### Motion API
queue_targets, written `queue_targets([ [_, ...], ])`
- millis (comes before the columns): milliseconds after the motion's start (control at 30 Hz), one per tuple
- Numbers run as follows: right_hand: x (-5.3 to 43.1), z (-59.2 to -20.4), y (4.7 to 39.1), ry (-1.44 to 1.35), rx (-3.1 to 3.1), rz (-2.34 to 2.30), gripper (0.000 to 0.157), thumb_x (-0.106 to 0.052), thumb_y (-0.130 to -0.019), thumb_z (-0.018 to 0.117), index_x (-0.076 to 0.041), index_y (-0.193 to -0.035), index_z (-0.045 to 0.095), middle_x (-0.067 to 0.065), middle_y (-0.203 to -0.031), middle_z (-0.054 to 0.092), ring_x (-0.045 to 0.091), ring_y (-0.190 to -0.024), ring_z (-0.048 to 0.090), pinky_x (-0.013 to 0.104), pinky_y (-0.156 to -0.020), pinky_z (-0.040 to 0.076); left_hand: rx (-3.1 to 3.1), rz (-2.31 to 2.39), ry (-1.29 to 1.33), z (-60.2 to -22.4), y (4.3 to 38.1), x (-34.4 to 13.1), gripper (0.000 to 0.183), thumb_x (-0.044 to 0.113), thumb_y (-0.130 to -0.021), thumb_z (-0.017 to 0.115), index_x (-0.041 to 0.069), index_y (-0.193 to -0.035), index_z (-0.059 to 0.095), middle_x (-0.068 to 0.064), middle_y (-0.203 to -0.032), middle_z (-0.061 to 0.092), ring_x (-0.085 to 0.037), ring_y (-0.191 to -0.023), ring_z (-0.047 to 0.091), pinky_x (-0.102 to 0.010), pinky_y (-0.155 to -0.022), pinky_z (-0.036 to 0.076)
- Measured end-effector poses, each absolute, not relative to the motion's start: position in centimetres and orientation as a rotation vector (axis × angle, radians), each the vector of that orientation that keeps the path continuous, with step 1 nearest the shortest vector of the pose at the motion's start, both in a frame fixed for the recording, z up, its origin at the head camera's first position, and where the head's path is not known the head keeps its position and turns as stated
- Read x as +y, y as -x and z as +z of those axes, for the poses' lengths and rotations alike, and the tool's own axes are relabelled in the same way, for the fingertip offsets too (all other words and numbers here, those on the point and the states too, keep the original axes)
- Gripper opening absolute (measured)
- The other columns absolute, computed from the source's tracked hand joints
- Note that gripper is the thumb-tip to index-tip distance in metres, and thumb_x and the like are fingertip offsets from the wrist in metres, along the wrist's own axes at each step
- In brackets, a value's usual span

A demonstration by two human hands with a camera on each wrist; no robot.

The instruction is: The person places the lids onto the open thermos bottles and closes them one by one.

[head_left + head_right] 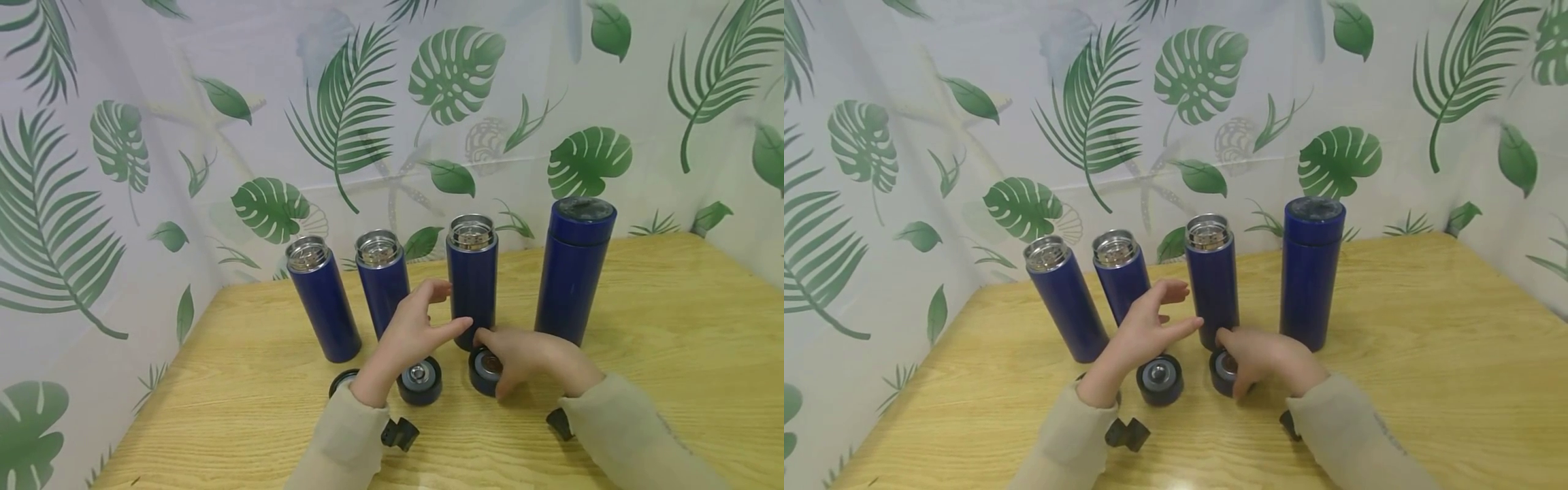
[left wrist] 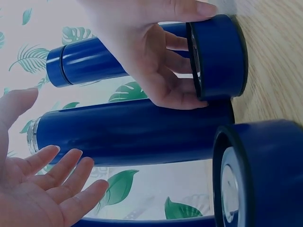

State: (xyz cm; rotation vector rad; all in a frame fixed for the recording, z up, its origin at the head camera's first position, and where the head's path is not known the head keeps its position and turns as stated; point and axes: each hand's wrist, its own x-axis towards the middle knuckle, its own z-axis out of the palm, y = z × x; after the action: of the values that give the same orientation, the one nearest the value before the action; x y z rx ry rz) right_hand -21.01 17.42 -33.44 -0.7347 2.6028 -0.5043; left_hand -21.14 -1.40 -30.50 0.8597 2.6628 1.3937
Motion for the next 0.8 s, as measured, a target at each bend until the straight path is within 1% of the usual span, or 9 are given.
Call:
queue_targets([
  [200,17.7,-32.9,21.0,0.64,2.604,-0.499,0.066,-0.009,-0.063,0.075,0.0,-0.119,0.041,0.01,-0.097,0.051,0.018,-0.075,0.048,0.035,-0.066,0.043,2.655,1.41,-0.847,-30.4,21.2,-1.4,0.059,0.038,-0.081,0.062,0.012,-0.129,0.04,-0.006,-0.127,0.045,-0.013,-0.116,0.04,-0.039,-0.089,0.039],
  [300,18.0,-32.4,20.9,0.622,2.618,-0.518,0.067,-0.009,-0.063,0.074,-0.001,-0.121,0.04,0.011,-0.098,0.047,0.018,-0.074,0.047,0.033,-0.064,0.042,2.662,1.418,-0.837,-30.2,21.1,-1.4,0.059,0.039,-0.081,0.062,0.012,-0.129,0.04,-0.004,-0.127,0.045,-0.013,-0.116,0.04,-0.037,-0.089,0.039],
  [433,18.7,-31.6,20.6,0.67,2.657,-0.563,0.066,-0.008,-0.061,0.073,0.0,-0.118,0.042,0.01,-0.098,0.046,0.018,-0.074,0.046,0.032,-0.063,0.041,2.657,1.444,-0.866,-29.8,20.8,-1.1,0.058,0.037,-0.081,0.062,0.011,-0.128,0.041,-0.004,-0.127,0.045,-0.012,-0.116,0.04,-0.036,-0.089,0.039],
  [567,19.5,-30.7,20.3,0.718,2.708,-0.599,0.064,-0.012,-0.059,0.073,-0.001,-0.115,0.044,0.008,-0.097,0.047,0.017,-0.077,0.047,0.031,-0.065,0.041,2.669,1.46,-0.891,-29.4,20.5,-0.8,0.058,0.034,-0.082,0.063,0.009,-0.129,0.04,-0.004,-0.127,0.045,-0.012,-0.117,0.04,-0.034,-0.089,0.039],
  [800,20.8,-28.8,19.6,0.79,2.849,-0.649,0.059,-0.015,-0.061,0.073,-0.001,-0.112,0.047,0.007,-0.097,0.049,0.018,-0.082,0.048,0.033,-0.069,0.042,2.715,1.519,-0.832,-28.9,20.6,-0.6,0.06,0.033,-0.081,0.064,0.009,-0.129,0.039,-0.004,-0.129,0.042,-0.014,-0.118,0.039,-0.033,-0.089,0.039],
])
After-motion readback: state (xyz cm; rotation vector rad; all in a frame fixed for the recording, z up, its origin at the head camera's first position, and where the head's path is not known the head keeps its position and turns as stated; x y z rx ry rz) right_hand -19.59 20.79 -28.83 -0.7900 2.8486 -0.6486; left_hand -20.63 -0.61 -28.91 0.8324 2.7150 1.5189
